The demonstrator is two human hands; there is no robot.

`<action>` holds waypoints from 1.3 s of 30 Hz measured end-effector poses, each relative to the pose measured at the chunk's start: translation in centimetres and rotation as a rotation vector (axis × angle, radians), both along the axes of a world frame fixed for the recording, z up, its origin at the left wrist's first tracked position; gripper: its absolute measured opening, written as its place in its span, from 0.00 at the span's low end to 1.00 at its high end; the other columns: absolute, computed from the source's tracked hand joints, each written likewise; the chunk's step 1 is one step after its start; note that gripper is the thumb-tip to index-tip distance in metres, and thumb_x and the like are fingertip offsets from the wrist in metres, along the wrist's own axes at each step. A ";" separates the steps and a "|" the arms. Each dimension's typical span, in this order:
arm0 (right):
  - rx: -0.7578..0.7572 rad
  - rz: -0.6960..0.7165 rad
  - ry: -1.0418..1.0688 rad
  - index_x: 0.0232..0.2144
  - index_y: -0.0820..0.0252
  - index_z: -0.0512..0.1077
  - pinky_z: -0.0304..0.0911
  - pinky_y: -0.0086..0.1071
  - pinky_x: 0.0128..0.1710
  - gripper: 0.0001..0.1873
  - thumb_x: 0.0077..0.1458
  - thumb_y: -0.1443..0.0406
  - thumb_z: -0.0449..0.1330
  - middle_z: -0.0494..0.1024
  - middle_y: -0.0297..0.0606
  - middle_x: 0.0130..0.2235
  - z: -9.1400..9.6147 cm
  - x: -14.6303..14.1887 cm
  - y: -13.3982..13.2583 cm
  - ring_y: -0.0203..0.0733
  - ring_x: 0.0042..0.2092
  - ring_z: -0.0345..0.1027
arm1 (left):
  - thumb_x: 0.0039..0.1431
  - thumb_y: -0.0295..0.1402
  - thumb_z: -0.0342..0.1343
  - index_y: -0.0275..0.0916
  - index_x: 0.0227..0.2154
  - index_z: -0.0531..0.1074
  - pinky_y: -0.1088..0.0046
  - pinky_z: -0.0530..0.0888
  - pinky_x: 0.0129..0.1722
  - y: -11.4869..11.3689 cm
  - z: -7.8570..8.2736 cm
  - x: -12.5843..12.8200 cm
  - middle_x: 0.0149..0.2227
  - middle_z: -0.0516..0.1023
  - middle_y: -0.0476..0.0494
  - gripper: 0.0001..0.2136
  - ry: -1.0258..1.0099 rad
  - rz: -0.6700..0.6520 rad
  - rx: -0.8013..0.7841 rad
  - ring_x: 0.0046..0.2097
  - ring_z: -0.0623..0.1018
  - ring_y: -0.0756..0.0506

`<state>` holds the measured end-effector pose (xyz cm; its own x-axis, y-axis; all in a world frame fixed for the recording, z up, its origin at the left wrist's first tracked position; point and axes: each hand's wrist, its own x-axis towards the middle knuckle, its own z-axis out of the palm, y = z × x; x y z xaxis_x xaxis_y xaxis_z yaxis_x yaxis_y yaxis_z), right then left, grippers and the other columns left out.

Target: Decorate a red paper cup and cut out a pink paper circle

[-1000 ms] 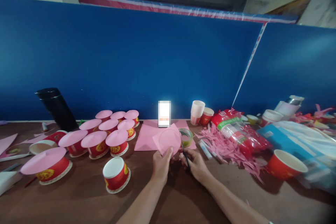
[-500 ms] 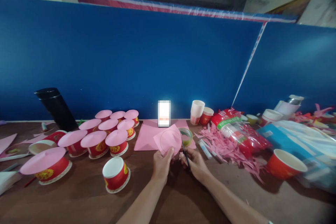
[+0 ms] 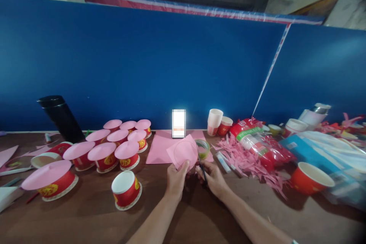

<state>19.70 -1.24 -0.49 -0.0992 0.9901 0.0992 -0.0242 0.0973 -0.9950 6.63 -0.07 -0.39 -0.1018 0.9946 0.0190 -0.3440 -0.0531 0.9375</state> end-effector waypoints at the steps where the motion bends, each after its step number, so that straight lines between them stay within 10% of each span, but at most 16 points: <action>1: 0.000 -0.003 0.004 0.37 0.63 0.69 0.54 0.23 0.18 0.18 0.45 0.58 0.62 0.65 0.27 0.19 0.0 0.0 0.0 0.29 0.19 0.56 | 0.45 0.39 0.60 0.29 0.27 0.75 0.76 0.68 0.21 0.0 0.0 0.0 0.21 0.76 0.43 0.15 -0.002 -0.004 -0.001 0.22 0.72 0.49; 39: 0.007 -0.012 -0.012 0.38 0.66 0.68 0.53 0.23 0.18 0.21 0.45 0.57 0.61 0.63 0.26 0.18 0.0 0.0 0.0 0.28 0.18 0.54 | 0.45 0.41 0.59 0.29 0.26 0.74 0.77 0.66 0.19 0.5 -0.5 -0.3 0.19 0.72 0.45 0.16 0.124 0.058 -0.032 0.20 0.69 0.51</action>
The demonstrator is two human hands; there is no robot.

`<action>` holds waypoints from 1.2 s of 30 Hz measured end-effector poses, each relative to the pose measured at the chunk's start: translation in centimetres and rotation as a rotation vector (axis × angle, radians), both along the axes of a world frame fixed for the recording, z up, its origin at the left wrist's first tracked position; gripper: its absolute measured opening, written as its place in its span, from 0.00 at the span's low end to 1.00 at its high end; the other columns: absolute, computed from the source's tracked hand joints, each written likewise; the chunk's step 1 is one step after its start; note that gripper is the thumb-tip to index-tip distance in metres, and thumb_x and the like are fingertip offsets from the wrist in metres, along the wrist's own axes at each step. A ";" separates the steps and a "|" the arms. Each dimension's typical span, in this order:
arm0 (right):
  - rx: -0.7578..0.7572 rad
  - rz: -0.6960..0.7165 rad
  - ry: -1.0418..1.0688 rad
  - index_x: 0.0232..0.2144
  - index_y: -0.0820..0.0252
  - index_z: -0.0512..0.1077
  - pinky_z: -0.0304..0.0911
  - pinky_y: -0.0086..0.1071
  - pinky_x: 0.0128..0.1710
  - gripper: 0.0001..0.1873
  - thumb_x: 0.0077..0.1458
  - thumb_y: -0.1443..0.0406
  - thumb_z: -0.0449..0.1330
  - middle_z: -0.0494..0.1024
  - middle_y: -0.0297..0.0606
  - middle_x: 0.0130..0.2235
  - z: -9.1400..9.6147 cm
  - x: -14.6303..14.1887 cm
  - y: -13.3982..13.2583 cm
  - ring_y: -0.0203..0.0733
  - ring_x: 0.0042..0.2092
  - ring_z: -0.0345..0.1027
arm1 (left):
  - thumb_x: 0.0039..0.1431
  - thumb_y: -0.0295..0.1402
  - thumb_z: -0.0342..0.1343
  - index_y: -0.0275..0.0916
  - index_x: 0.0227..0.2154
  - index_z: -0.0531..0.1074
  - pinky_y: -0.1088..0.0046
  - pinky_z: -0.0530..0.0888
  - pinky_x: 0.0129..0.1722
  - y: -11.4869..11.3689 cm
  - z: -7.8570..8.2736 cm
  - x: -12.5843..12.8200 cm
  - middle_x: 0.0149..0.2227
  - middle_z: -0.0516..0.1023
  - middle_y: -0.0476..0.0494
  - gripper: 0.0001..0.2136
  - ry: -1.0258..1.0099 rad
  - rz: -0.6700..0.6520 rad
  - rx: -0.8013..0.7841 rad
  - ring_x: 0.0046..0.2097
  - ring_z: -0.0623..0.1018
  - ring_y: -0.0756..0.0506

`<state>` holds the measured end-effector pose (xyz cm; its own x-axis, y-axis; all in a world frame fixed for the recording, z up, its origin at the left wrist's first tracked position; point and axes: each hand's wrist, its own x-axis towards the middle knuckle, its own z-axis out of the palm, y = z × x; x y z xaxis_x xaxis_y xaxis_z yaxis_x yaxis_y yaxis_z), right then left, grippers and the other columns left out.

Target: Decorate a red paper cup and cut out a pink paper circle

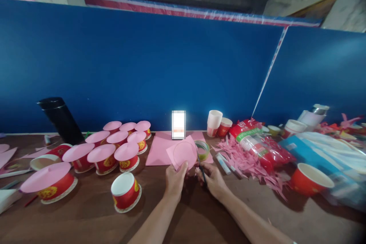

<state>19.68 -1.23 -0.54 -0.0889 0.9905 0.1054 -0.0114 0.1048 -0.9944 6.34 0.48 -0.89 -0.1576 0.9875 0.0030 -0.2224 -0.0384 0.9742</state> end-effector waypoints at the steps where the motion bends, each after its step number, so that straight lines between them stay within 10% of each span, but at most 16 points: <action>1: -0.007 -0.004 0.000 0.38 0.66 0.68 0.53 0.23 0.17 0.21 0.45 0.57 0.61 0.63 0.26 0.18 0.0 0.0 0.0 0.28 0.18 0.54 | 0.45 0.41 0.59 0.29 0.25 0.74 0.77 0.65 0.19 0.0 0.1 0.0 0.18 0.72 0.46 0.16 0.000 0.002 0.002 0.20 0.69 0.51; 36: -0.005 -0.010 -0.031 0.39 0.65 0.70 0.54 0.24 0.17 0.22 0.44 0.55 0.61 0.62 0.26 0.18 -0.2 0.0 0.0 0.28 0.18 0.54 | 0.44 0.43 0.59 0.31 0.22 0.72 0.79 0.63 0.14 -0.1 0.6 -0.5 0.14 0.68 0.50 0.16 -0.004 0.008 -0.033 0.16 0.66 0.53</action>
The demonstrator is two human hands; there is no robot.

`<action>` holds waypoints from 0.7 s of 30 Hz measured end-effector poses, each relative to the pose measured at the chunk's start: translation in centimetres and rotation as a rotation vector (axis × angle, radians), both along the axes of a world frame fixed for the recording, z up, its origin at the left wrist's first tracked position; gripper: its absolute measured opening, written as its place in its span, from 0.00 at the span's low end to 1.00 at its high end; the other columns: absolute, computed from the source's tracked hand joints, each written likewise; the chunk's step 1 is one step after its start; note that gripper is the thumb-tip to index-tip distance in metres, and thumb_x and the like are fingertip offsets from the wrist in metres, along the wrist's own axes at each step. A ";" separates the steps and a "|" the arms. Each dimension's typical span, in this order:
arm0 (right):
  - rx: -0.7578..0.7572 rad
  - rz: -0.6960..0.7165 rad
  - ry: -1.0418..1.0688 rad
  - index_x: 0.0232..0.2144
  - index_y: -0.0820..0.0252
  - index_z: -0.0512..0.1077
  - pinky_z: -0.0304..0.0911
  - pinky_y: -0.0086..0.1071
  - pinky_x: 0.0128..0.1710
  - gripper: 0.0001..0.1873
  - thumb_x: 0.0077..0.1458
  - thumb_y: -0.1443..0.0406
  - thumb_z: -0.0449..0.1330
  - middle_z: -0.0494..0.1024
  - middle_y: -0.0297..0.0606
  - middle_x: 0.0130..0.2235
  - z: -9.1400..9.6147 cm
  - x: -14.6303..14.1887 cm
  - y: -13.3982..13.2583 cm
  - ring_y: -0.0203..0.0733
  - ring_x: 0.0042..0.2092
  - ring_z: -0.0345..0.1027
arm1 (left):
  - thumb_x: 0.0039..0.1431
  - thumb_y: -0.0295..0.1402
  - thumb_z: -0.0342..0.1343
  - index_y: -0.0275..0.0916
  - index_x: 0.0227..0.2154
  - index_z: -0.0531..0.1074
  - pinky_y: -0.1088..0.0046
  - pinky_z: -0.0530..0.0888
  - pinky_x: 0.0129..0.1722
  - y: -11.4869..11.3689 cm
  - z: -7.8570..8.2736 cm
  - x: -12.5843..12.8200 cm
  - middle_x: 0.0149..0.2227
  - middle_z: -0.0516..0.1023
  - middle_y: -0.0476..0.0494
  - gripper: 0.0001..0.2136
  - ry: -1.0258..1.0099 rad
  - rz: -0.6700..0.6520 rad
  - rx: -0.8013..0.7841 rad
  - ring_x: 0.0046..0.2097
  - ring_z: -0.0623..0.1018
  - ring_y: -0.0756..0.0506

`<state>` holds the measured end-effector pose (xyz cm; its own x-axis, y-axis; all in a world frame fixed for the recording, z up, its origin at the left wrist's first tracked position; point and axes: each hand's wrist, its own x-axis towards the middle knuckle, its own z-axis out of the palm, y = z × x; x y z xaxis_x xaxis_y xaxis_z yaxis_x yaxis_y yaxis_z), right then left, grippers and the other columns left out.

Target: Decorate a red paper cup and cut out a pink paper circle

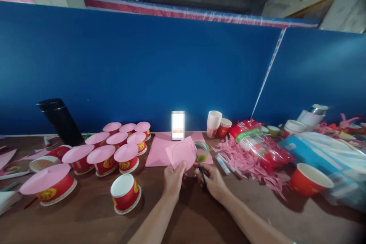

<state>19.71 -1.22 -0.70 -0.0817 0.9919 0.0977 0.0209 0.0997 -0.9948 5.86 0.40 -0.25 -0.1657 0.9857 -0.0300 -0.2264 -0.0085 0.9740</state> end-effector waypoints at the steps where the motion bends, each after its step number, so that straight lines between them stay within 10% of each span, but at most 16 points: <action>1: 0.001 -0.001 -0.003 0.39 0.65 0.70 0.54 0.24 0.17 0.22 0.44 0.55 0.61 0.62 0.26 0.18 0.0 0.0 0.0 0.28 0.18 0.54 | 0.44 0.43 0.59 0.31 0.22 0.72 0.79 0.63 0.15 0.0 0.0 0.0 0.14 0.68 0.50 0.16 -0.005 0.002 0.007 0.16 0.67 0.53; 21: -0.010 0.010 0.009 0.39 0.64 0.69 0.53 0.23 0.17 0.21 0.45 0.56 0.61 0.63 0.26 0.18 -0.1 0.0 0.1 0.28 0.18 0.55 | 0.41 0.42 0.60 0.32 0.20 0.71 0.79 0.61 0.14 0.2 0.2 -0.2 0.13 0.67 0.51 0.15 -0.027 0.004 -0.015 0.16 0.65 0.53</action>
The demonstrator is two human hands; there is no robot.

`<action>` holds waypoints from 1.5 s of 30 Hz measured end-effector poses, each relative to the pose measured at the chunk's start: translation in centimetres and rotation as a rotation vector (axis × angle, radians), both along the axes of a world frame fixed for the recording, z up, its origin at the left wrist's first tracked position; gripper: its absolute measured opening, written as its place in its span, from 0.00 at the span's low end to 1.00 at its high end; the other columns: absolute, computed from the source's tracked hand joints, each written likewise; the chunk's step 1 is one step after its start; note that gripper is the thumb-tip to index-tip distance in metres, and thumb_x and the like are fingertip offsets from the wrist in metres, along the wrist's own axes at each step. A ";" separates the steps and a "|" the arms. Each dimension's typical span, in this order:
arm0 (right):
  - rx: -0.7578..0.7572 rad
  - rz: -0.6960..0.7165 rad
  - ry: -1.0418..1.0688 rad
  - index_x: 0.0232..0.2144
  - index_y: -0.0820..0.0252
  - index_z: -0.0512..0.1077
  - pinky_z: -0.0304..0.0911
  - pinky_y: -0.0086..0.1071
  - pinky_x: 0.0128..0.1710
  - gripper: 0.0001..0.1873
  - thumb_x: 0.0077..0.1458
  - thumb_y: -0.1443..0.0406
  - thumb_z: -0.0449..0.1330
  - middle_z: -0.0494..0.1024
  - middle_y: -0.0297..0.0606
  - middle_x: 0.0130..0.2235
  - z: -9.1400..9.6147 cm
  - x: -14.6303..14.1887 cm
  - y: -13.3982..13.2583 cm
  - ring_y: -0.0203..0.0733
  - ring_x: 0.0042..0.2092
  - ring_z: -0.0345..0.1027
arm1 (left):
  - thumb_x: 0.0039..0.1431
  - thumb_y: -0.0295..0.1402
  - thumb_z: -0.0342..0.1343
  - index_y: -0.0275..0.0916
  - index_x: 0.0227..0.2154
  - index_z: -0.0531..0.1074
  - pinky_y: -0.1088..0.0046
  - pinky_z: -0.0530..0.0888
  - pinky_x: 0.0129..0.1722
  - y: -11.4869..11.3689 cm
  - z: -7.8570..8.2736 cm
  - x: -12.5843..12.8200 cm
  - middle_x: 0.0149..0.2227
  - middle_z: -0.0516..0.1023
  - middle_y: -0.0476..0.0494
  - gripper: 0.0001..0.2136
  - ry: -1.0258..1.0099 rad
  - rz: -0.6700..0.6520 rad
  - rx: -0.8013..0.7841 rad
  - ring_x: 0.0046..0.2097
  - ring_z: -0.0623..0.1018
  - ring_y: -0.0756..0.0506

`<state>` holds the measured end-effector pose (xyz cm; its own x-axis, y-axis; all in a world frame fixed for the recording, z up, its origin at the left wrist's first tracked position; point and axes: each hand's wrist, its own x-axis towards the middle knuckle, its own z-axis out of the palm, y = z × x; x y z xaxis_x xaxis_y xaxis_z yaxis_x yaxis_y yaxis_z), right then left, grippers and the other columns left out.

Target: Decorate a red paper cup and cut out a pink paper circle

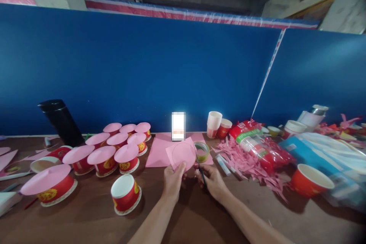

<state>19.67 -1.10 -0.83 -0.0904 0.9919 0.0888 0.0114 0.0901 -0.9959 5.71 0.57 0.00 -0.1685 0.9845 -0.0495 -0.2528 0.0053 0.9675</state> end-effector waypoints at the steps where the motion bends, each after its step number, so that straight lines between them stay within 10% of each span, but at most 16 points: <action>1: -0.006 0.004 0.008 0.39 0.64 0.69 0.53 0.23 0.17 0.21 0.45 0.56 0.61 0.63 0.26 0.18 0.0 0.0 0.0 0.28 0.18 0.55 | 0.41 0.42 0.60 0.32 0.19 0.71 0.79 0.61 0.14 0.0 0.0 0.0 0.13 0.67 0.51 0.15 0.003 0.003 0.005 0.15 0.65 0.53; 28: -0.049 0.009 0.011 0.36 0.63 0.68 0.49 0.20 0.13 0.20 0.44 0.55 0.61 0.67 0.29 0.20 1.0 0.1 -0.3 0.29 0.19 0.58 | 0.44 0.40 0.60 0.29 0.29 0.74 0.79 0.65 0.18 -0.1 -0.1 0.2 0.22 0.73 0.44 0.16 -0.031 -0.065 0.055 0.22 0.69 0.51; 45: 0.044 0.069 0.022 0.37 0.63 0.66 0.57 0.22 0.21 0.18 0.47 0.56 0.60 0.68 0.31 0.24 0.9 0.2 -0.3 0.30 0.23 0.61 | 0.44 0.39 0.59 0.32 0.18 0.68 0.78 0.63 0.19 -0.7 1.0 0.3 0.15 0.65 0.52 0.13 -0.023 -0.035 0.054 0.19 0.64 0.53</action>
